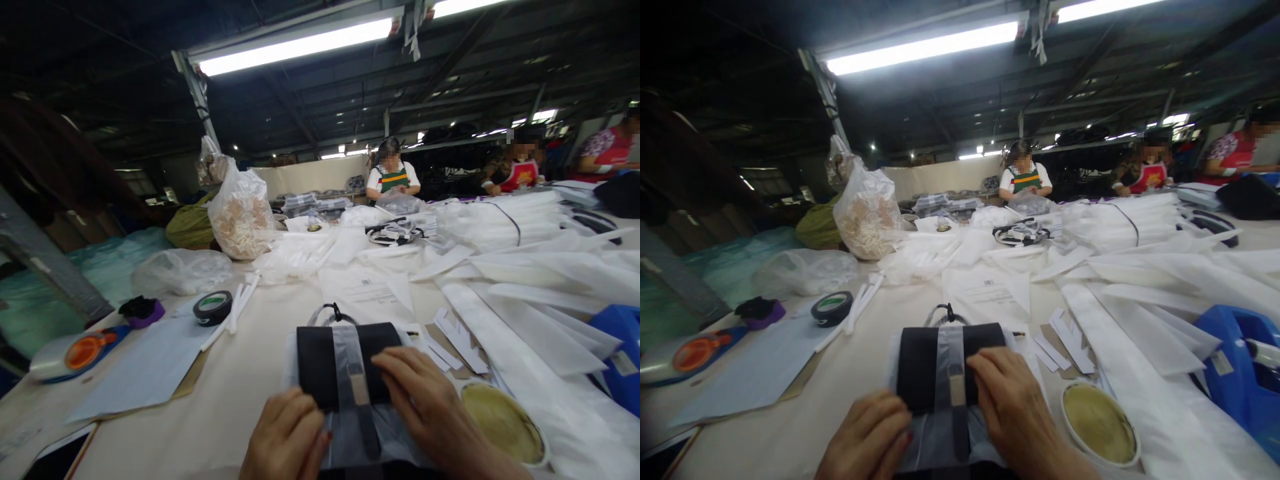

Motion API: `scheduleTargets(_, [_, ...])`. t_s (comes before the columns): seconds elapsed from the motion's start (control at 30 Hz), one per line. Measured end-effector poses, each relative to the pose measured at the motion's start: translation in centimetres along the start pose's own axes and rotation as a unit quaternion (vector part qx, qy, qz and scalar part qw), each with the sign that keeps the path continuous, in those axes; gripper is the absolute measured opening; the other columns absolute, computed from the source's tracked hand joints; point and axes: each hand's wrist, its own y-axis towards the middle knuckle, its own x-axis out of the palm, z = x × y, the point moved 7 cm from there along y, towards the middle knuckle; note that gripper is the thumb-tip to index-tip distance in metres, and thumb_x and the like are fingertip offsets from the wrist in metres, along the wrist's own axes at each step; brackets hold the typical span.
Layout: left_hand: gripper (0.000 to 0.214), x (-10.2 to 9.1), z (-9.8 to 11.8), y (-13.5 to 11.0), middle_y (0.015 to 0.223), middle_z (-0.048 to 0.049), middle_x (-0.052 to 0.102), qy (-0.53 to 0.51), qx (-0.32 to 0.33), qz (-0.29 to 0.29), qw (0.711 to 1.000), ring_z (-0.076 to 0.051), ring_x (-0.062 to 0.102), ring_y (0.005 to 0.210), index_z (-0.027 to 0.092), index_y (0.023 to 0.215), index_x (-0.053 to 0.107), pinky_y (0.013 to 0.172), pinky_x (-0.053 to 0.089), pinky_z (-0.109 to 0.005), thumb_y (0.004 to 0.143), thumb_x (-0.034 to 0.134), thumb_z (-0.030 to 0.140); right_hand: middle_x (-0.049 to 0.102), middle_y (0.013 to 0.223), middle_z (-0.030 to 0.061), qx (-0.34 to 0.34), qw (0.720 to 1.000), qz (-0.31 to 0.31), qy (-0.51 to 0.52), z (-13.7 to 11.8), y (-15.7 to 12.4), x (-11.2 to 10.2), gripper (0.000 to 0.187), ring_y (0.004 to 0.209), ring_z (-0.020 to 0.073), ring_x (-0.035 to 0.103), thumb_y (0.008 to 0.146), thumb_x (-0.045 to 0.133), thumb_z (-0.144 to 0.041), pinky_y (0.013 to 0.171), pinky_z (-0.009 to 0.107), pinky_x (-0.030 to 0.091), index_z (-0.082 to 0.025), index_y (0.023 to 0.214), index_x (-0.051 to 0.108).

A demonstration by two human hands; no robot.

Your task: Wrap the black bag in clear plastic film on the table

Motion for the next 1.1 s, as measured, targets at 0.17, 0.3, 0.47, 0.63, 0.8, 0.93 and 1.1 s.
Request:
scheduleTargets(0.17, [0.038, 4.9, -5.1, 5.6, 0.124, -0.0128, 0.05, 0.078, -0.233, -0.112, 0.963, -0.025, 0.039, 0.12, 0.012, 0.12, 0.046, 0.099, 0.032, -0.047, 0.087, 0.029, 0.007, 0.059, 0.118, 0.0071, 0.166, 0.971, -0.168, 0.02, 5.5, 5.4, 4.3, 0.05, 0.113, 0.0232, 0.05, 0.068, 0.045, 0.0, 0.098, 0.041, 0.035, -0.017, 0.113, 0.058])
scheduleTargets(0.3, [0.031, 8.7, -7.2, 5.7, 0.102, -0.0072, 0.062, 0.045, -0.26, -0.179, 0.948, -0.022, 0.053, 0.099, 0.017, 0.101, 0.056, 0.089, 0.037, -0.041, 0.085, 0.031, 0.008, 0.067, 0.104, 0.0001, 0.204, 0.949, -0.237, 0.041, 8.0, 6.1, 6.9, 0.045, 0.1, 0.0205, 0.059, 0.065, 0.053, -0.009, 0.089, 0.034, 0.043, -0.024, 0.106, 0.064])
scheduleTargets(0.47, [0.028, 10.2, -8.1, 4.4, 0.094, -0.0053, 0.062, 0.019, -0.269, -0.215, 0.939, -0.02, 0.054, 0.093, 0.018, 0.09, 0.056, 0.081, 0.038, -0.036, 0.084, 0.03, 0.009, 0.066, 0.107, 0.0005, 0.224, 0.935, -0.274, 0.029, 9.2, 6.2, 8.7, 0.038, 0.104, 0.0229, 0.057, 0.067, 0.056, -0.018, 0.093, 0.04, 0.038, -0.03, 0.101, 0.067])
scheduleTargets(0.63, [0.027, 10.2, -8.1, 4.4, 0.094, -0.0047, 0.06, 0.019, -0.278, -0.209, 0.937, -0.021, 0.051, 0.094, 0.019, 0.089, 0.054, 0.081, 0.035, -0.036, 0.085, 0.029, 0.01, 0.067, 0.101, -0.0011, 0.196, 0.937, -0.288, 0.001, 9.4, 6.6, 9.9, 0.027, 0.096, 0.0209, 0.06, 0.073, 0.057, -0.023, 0.087, 0.037, 0.042, -0.033, 0.096, 0.068])
scheduleTargets(0.8, [0.026, 10.2, -7.7, 4.2, 0.096, -0.0052, 0.058, 0.022, -0.28, -0.203, 0.938, -0.021, 0.049, 0.095, 0.018, 0.093, 0.052, 0.084, 0.032, -0.037, 0.087, 0.029, 0.01, 0.064, 0.102, 0.0038, 0.075, 0.953, -0.282, -0.076, 7.5, 6.2, 9.6, 0.028, 0.094, 0.0197, 0.057, 0.086, 0.044, -0.016, 0.083, 0.033, 0.042, -0.025, 0.102, 0.065])
scheduleTargets(0.93, [0.024, 10.1, -7.4, 4.4, 0.096, -0.0056, 0.057, 0.027, -0.276, -0.203, 0.939, -0.021, 0.048, 0.095, 0.017, 0.095, 0.052, 0.087, 0.032, -0.038, 0.088, 0.03, 0.011, 0.063, 0.09, 0.0092, -0.09, 0.93, -0.334, -0.123, 5.4, 5.8, 9.6, 0.024, 0.082, 0.0208, 0.056, 0.087, 0.041, -0.008, 0.073, 0.032, 0.044, -0.013, 0.098, 0.062])
scheduleTargets(1.1, [0.023, 10.1, -7.4, 4.4, 0.096, -0.006, 0.056, 0.036, -0.273, -0.204, 0.939, -0.022, 0.047, 0.094, 0.017, 0.095, 0.052, 0.087, 0.032, -0.039, 0.087, 0.032, 0.01, 0.061, 0.08, 0.0103, -0.207, 0.897, -0.355, -0.162, 4.4, 6.2, 9.7, 0.018, 0.071, 0.0222, 0.055, 0.083, 0.043, -0.002, 0.059, 0.031, 0.043, -0.008, 0.085, 0.06])
